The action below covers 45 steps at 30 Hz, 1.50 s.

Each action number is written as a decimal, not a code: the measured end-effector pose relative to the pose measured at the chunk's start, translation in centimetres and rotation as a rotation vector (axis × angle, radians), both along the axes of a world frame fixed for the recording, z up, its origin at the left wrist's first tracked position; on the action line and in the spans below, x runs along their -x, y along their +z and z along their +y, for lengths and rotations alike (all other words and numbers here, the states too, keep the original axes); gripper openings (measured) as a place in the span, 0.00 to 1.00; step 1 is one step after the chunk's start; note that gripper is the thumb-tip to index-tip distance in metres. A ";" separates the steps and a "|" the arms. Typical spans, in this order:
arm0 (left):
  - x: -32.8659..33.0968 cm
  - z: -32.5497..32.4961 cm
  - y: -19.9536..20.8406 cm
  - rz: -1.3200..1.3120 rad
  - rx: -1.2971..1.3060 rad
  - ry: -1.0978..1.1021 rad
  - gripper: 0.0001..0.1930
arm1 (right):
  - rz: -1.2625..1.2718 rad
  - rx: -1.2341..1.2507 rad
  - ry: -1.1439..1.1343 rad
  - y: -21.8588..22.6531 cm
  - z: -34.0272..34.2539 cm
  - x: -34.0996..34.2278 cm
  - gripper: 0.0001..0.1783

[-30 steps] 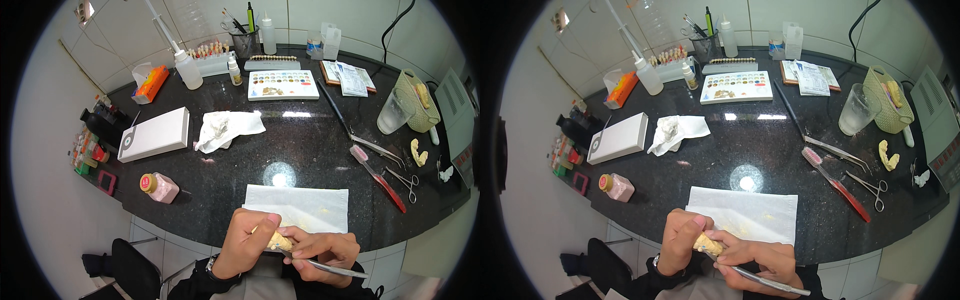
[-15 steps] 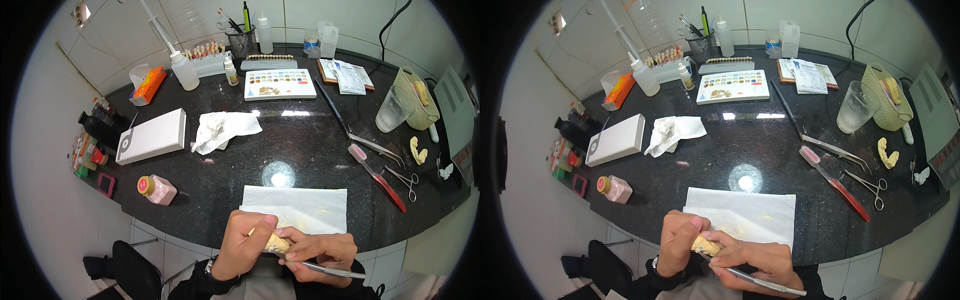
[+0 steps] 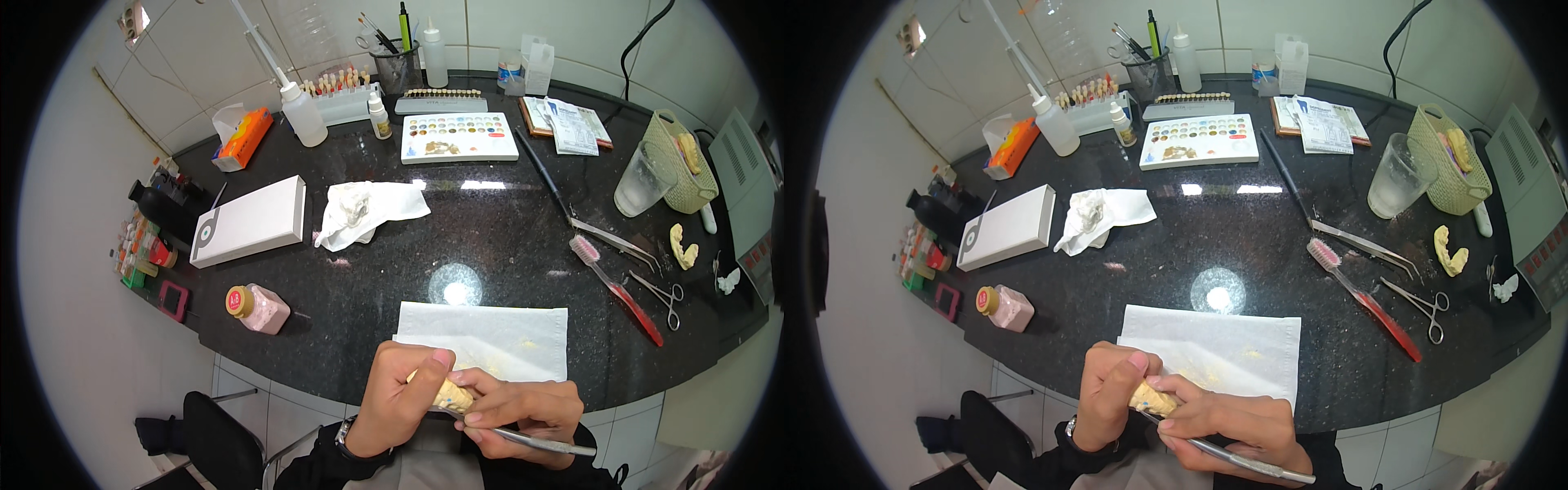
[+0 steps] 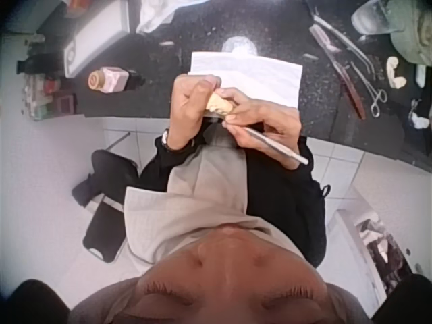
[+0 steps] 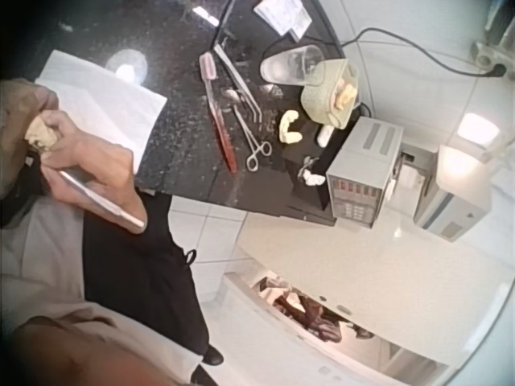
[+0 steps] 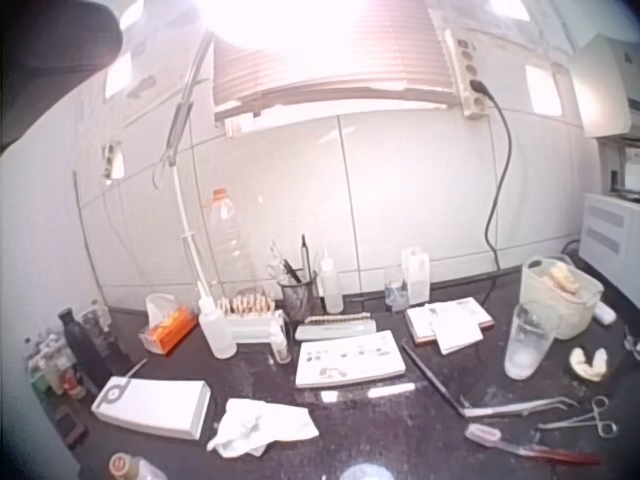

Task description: The person applies a liquid to a dental mold using a brush and scrapes the surface with a small metal tool. The person then uses a long metal tool to place the mold inside a furnace.

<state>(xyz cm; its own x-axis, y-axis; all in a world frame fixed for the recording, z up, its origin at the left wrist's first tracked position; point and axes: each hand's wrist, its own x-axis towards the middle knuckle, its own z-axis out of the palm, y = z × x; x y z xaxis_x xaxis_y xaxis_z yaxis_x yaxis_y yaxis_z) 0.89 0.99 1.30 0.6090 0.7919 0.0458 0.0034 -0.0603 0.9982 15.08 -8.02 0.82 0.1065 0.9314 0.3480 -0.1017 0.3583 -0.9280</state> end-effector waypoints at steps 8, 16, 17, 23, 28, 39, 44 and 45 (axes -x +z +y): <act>0.2 0.1 -0.3 0.012 -0.002 -0.020 0.21 | -0.015 0.045 -0.067 0.1 -0.6 0.2 0.10; 0.2 0.1 -0.4 0.020 -0.009 -0.006 0.21 | -0.013 0.007 -0.022 0.0 -0.2 0.0 0.10; 0.3 0.0 -0.5 0.026 -0.003 -0.003 0.21 | -0.014 0.010 -0.018 0.0 -0.2 0.0 0.10; 0.2 0.1 -0.6 0.007 0.006 -0.011 0.21 | -0.035 0.068 -0.079 0.0 -0.6 0.2 0.09; 0.1 0.0 -0.1 0.011 0.008 -0.010 0.21 | 0.010 0.040 -0.053 -0.1 -0.5 0.0 0.08; 0.2 0.1 -0.5 0.003 -0.002 -0.009 0.22 | -0.003 0.013 0.014 0.2 -0.1 -0.2 0.09; 0.0 0.1 -0.3 0.003 0.016 -0.018 0.23 | -0.020 0.053 -0.061 -0.1 -0.6 0.1 0.10; 0.1 0.0 -0.3 0.001 0.013 -0.018 0.23 | -0.027 0.053 -0.072 -0.2 -0.7 0.1 0.10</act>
